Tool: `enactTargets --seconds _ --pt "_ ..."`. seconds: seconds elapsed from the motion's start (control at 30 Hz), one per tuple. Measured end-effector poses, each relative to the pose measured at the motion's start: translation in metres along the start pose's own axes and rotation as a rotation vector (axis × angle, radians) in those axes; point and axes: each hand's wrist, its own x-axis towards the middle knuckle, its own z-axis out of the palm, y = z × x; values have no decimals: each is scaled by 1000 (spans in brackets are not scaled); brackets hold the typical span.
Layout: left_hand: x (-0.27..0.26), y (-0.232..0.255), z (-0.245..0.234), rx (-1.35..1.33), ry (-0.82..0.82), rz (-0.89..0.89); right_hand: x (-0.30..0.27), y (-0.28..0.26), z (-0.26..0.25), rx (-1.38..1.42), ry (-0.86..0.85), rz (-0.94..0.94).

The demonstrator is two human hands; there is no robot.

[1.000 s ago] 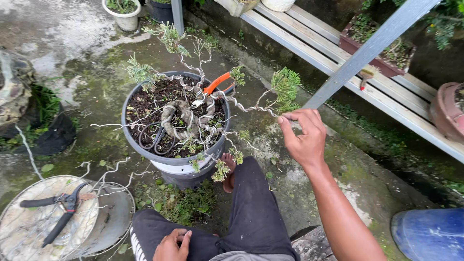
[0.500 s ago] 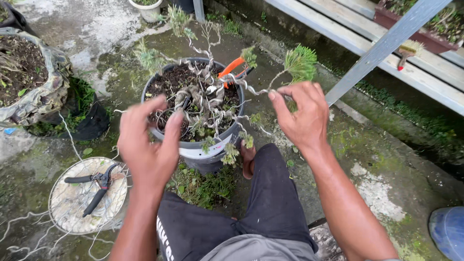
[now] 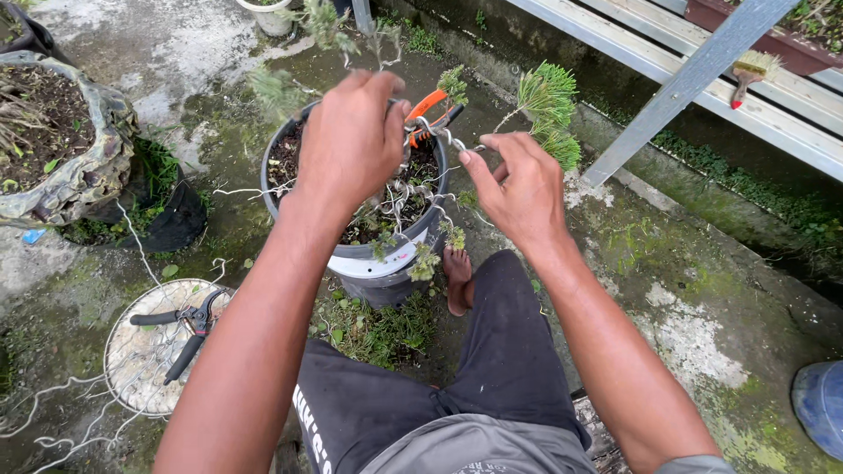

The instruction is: The person wraps a thin wire around the branches of a small potted bonsai tree to shape them. They use their hands to bend the branches and secure the wire, occasionally using pliers to cut the wire.

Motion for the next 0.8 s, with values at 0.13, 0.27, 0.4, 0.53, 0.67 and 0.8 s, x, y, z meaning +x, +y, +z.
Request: enactTargets --seconds 0.13,0.27,0.4,0.53,0.67,0.8 --pt "-19 -5 -3 -81 198 48 6 1 6 -54 73 -99" --pt "-32 -7 3 97 164 15 6 2 14 -320 114 -159" --pt "-24 -7 16 214 72 99 8 -3 19 -423 187 -238" --pt "-4 -10 32 308 33 147 13 -2 28 -449 188 -259" --pt "10 -12 43 408 -88 139 16 5 31 -429 103 -256" --pt "14 -12 54 495 -98 150 14 13 29 -370 138 -334"
